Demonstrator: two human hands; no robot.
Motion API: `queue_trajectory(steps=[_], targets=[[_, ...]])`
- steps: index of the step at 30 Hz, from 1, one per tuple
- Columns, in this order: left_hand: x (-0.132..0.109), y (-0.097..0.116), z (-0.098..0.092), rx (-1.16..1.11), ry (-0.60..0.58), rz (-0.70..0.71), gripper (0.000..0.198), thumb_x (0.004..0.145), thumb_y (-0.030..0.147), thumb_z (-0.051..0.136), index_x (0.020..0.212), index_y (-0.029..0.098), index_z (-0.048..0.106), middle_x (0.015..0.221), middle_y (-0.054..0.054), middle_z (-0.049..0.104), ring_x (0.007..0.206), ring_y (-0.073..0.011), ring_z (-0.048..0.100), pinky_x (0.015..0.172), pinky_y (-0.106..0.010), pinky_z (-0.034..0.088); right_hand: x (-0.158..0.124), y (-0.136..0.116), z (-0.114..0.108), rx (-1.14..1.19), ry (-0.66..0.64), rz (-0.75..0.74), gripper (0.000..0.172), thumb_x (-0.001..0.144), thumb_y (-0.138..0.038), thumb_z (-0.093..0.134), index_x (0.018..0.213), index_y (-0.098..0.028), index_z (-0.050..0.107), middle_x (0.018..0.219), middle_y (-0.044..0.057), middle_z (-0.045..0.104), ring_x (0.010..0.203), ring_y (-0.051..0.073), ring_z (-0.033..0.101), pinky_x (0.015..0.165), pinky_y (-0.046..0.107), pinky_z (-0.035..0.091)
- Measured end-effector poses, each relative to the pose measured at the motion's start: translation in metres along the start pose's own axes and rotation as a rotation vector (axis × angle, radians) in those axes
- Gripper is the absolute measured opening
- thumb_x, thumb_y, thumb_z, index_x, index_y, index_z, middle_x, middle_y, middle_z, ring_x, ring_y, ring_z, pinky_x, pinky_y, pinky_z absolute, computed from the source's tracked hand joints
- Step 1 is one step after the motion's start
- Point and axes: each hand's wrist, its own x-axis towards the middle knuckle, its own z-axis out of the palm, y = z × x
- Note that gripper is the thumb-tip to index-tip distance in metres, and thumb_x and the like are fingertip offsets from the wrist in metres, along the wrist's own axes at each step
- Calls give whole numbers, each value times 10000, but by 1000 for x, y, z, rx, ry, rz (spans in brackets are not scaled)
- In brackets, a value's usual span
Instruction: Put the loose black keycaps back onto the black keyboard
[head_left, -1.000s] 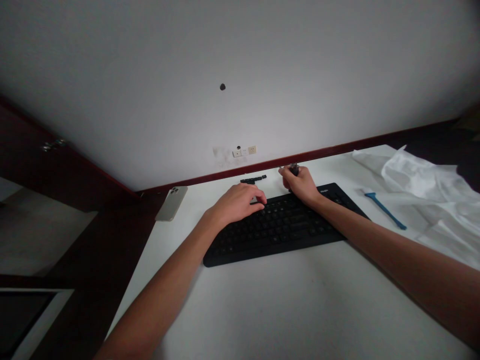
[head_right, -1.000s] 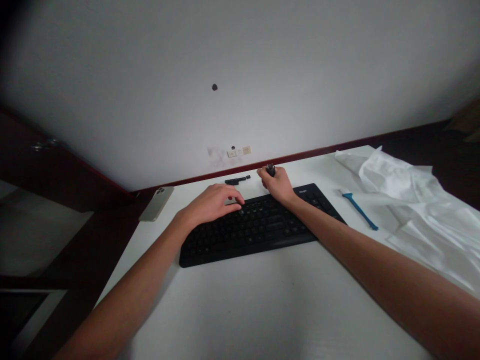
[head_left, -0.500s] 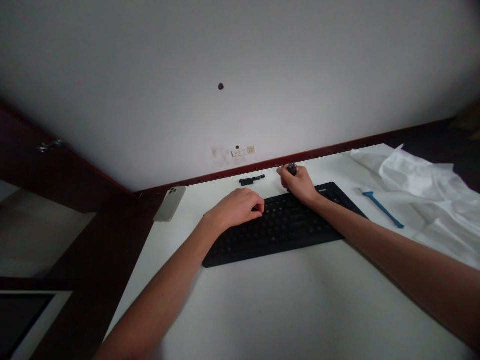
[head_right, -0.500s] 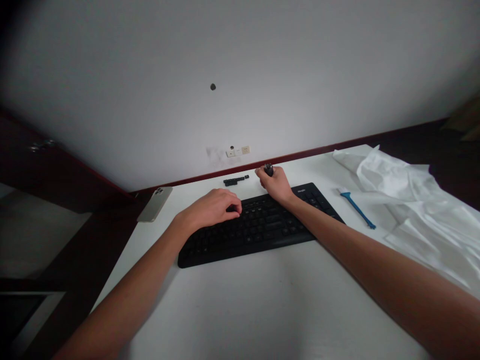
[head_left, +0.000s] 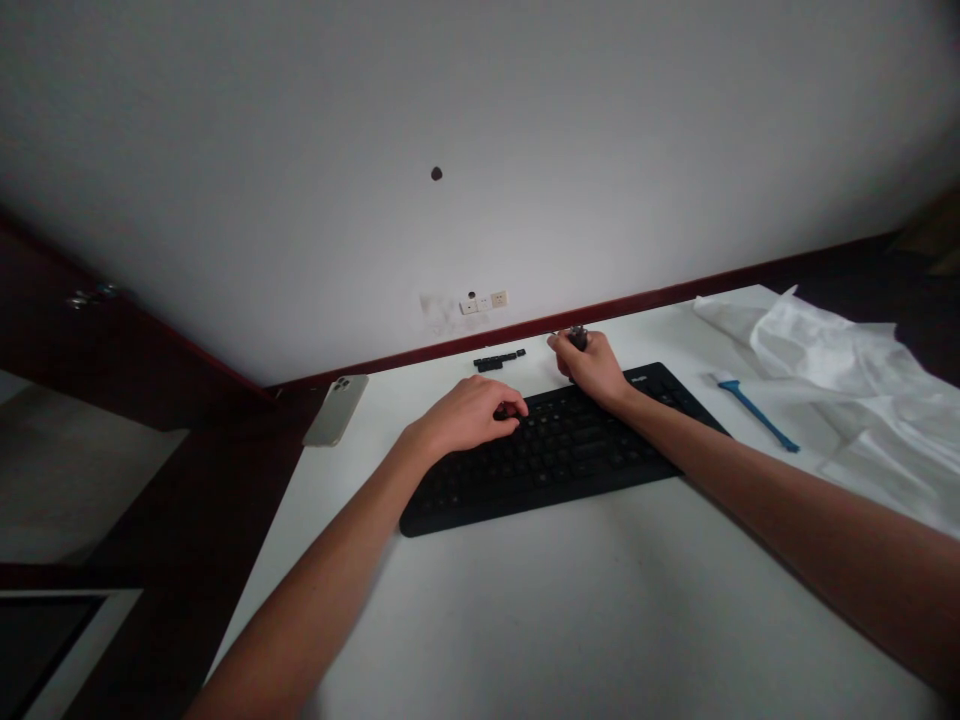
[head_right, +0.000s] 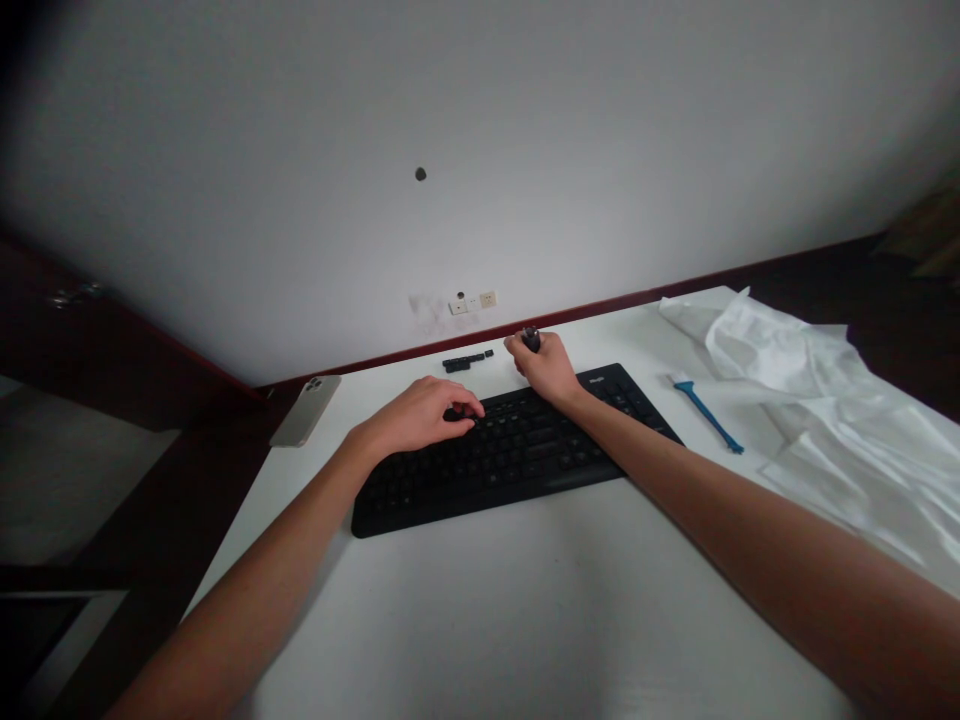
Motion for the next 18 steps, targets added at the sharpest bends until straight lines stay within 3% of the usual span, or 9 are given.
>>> queue_trajectory(steps=[4, 9, 18], targets=[[-1, -2, -1, -27, -11, -46, 201, 930, 256, 689, 1093, 243, 806, 962, -28, 802, 884, -196, 720, 850, -318, 510, 0, 1, 0, -4, 12, 8, 411, 881, -397, 607, 557, -228, 418, 487, -19, 451, 487, 120, 394, 495, 286, 332], [-1, -2, 1, -1, 2, -3, 201, 937, 228, 675, 1090, 235, 805, 1041, -37, 800, 918, -205, 712, 894, -342, 508, -1, -2, 0, -11, 12, 5, 409, 881, -390, 599, 552, -229, 416, 483, -17, 449, 489, 120, 392, 490, 284, 329], [0, -2, 10, -49, 48, -1, 149, 870, 169, 696, 1005, 221, 731, 931, -14, 751, 844, -180, 674, 759, -298, 486, -1, -3, 1, 16, 6, -4, 402, 871, -368, 604, 549, -231, 405, 472, -22, 435, 480, 112, 372, 479, 282, 313]])
